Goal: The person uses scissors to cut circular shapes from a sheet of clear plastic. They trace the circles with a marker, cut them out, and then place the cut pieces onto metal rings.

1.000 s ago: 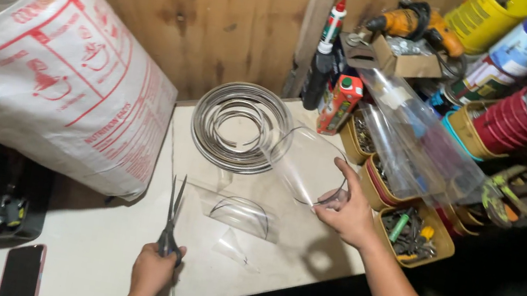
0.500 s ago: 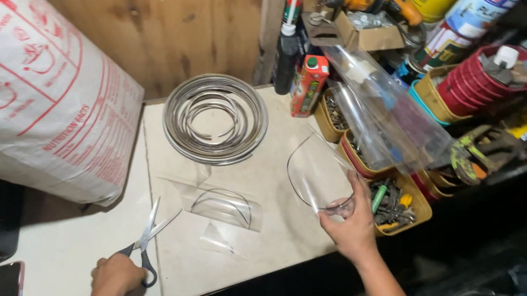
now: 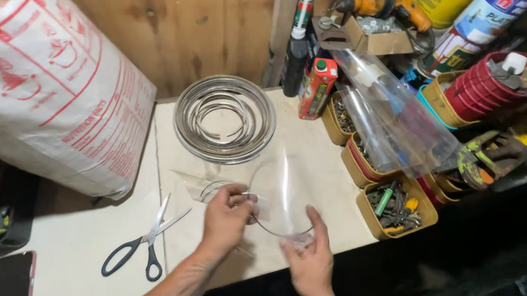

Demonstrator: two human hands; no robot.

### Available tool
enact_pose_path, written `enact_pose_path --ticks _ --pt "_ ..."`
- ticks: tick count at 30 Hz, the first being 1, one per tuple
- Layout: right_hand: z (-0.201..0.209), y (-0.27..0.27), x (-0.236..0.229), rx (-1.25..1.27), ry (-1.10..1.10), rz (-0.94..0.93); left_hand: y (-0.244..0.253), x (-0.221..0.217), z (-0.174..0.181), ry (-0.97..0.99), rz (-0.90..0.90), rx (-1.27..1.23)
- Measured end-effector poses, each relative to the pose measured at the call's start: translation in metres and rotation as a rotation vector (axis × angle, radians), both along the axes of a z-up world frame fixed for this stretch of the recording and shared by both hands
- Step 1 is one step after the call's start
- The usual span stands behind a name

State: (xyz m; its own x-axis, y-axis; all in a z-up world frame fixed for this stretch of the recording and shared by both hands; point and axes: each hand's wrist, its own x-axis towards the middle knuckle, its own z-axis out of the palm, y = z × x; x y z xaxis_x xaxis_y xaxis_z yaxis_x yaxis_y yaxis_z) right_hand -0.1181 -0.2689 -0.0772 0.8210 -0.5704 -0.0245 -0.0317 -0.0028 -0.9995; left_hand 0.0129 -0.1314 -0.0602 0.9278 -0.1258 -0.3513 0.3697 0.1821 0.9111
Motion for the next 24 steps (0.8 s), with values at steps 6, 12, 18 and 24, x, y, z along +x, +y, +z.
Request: enact_pose_path --ticks 6,12,18,24 --pt "-0.002 -0.042 0.003 0.016 0.03 -0.047 0.028 0.003 0.034 0.045 -0.192 -0.127" --pt "-0.009 -0.063 0.01 0.215 -0.18 0.047 0.037 0.015 0.018 0.179 -0.257 -0.241" --pt "-0.003 -0.065 0.018 0.322 -0.221 0.148 0.043 0.016 0.025 0.183 -0.32 -0.246" --pt "0.007 -0.06 0.012 0.377 -0.128 0.299 0.044 0.013 0.02 0.178 -0.311 -0.258"
